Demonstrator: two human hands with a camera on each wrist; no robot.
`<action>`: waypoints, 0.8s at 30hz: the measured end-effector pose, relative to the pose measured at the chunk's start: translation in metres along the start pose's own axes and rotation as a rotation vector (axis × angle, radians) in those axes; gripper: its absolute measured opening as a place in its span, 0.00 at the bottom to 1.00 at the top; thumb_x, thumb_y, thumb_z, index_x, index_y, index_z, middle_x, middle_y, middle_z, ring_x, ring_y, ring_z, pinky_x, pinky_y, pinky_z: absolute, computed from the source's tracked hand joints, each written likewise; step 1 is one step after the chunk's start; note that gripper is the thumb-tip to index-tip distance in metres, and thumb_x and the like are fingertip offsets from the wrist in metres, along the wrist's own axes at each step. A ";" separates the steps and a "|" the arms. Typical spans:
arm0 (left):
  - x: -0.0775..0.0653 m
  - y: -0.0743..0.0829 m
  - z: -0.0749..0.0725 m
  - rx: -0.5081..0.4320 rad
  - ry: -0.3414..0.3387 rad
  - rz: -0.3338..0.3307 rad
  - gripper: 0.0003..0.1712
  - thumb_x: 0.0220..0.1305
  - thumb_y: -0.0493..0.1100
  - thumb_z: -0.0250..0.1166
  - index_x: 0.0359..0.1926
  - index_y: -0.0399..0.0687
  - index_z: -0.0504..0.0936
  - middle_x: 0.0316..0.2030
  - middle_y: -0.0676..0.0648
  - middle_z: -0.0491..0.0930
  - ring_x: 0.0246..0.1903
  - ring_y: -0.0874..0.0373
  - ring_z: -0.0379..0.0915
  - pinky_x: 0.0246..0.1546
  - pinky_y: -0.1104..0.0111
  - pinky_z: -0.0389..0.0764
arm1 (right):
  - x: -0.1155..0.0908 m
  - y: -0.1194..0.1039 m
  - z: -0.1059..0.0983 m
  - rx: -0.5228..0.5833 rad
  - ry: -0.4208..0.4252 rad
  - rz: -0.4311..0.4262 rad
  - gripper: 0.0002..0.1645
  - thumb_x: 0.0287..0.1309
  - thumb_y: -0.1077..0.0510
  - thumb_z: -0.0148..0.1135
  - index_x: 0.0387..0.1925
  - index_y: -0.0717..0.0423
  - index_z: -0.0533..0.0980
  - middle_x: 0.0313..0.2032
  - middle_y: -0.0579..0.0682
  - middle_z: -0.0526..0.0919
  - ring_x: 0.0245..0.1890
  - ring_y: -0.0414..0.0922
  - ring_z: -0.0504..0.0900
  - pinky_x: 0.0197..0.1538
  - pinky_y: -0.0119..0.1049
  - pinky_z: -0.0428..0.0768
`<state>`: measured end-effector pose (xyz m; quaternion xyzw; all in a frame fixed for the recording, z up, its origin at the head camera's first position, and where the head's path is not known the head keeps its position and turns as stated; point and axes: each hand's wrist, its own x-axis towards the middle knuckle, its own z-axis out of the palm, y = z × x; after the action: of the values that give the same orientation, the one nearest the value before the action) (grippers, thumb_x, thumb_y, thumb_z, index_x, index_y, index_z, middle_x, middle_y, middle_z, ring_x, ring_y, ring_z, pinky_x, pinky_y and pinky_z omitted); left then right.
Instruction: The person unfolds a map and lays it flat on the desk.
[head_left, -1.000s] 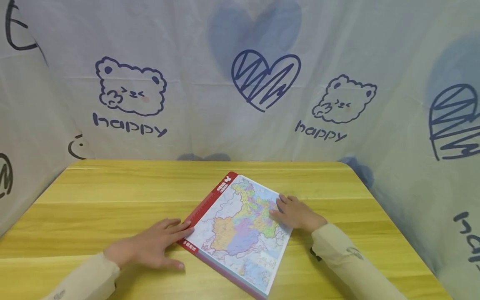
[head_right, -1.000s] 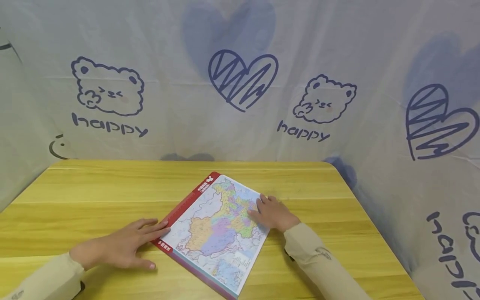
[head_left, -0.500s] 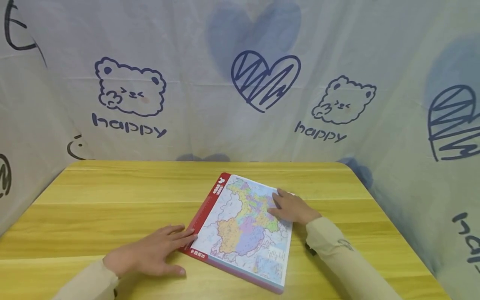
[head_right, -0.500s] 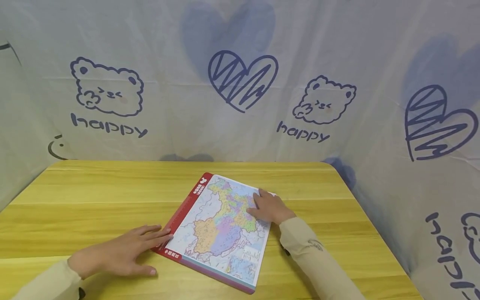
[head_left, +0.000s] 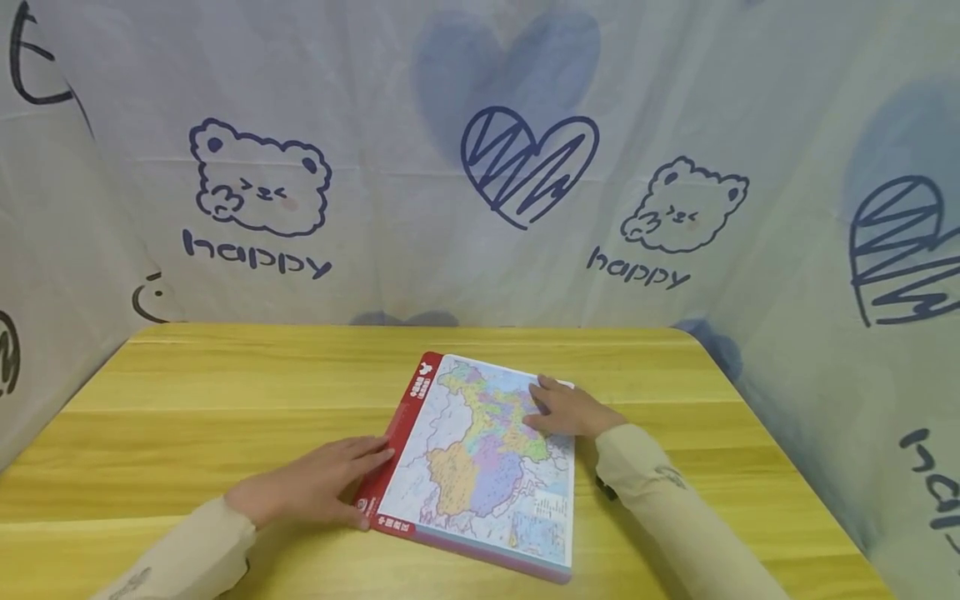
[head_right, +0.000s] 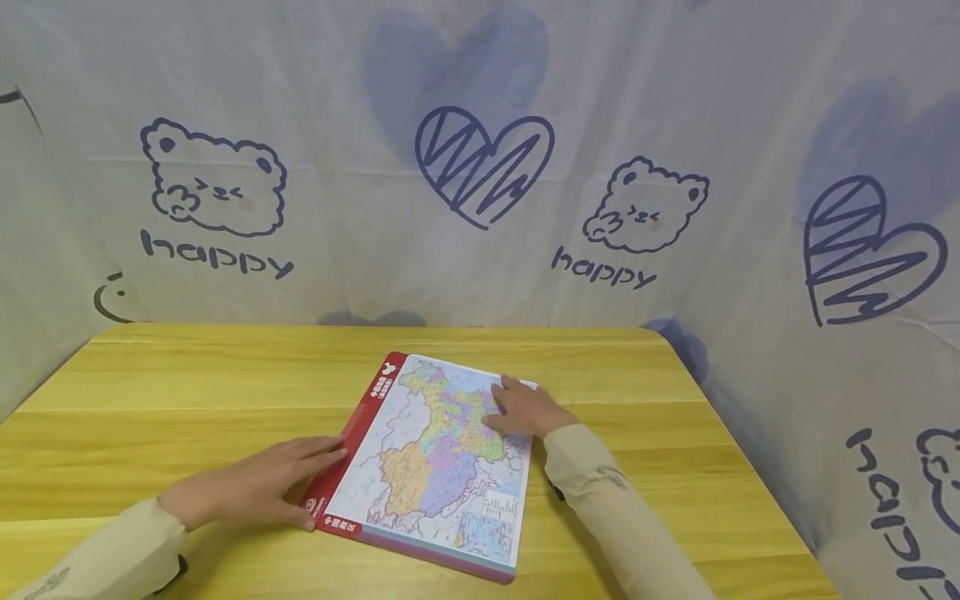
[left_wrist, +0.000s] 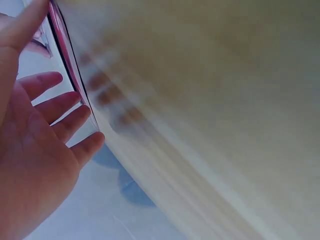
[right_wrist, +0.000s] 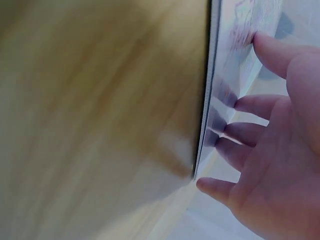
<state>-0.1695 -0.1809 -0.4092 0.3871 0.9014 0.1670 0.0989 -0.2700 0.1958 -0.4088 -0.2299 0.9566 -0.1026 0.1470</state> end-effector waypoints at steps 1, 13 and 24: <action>0.002 0.000 -0.001 -0.019 -0.017 -0.015 0.54 0.52 0.64 0.69 0.68 0.32 0.63 0.69 0.32 0.58 0.66 0.33 0.55 0.62 0.41 0.60 | 0.001 -0.001 -0.001 0.005 -0.004 -0.003 0.41 0.69 0.44 0.53 0.70 0.69 0.57 0.71 0.69 0.51 0.70 0.63 0.52 0.69 0.59 0.52; 0.010 0.002 -0.001 -0.055 -0.111 -0.073 0.69 0.41 0.66 0.76 0.70 0.26 0.54 0.72 0.29 0.46 0.69 0.32 0.44 0.66 0.42 0.52 | 0.022 -0.016 -0.006 -0.032 -0.051 0.012 0.41 0.67 0.43 0.53 0.71 0.63 0.57 0.73 0.62 0.50 0.73 0.57 0.48 0.71 0.55 0.46; 0.008 0.004 0.000 -0.045 -0.139 -0.134 0.72 0.37 0.68 0.76 0.70 0.27 0.53 0.72 0.30 0.45 0.70 0.35 0.43 0.67 0.43 0.50 | 0.038 -0.042 -0.009 -0.086 -0.086 0.035 0.41 0.69 0.41 0.49 0.73 0.60 0.55 0.74 0.59 0.50 0.73 0.58 0.46 0.70 0.58 0.46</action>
<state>-0.1718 -0.1723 -0.4080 0.3342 0.9122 0.1530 0.1811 -0.2878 0.1429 -0.3982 -0.2234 0.9568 -0.0490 0.1796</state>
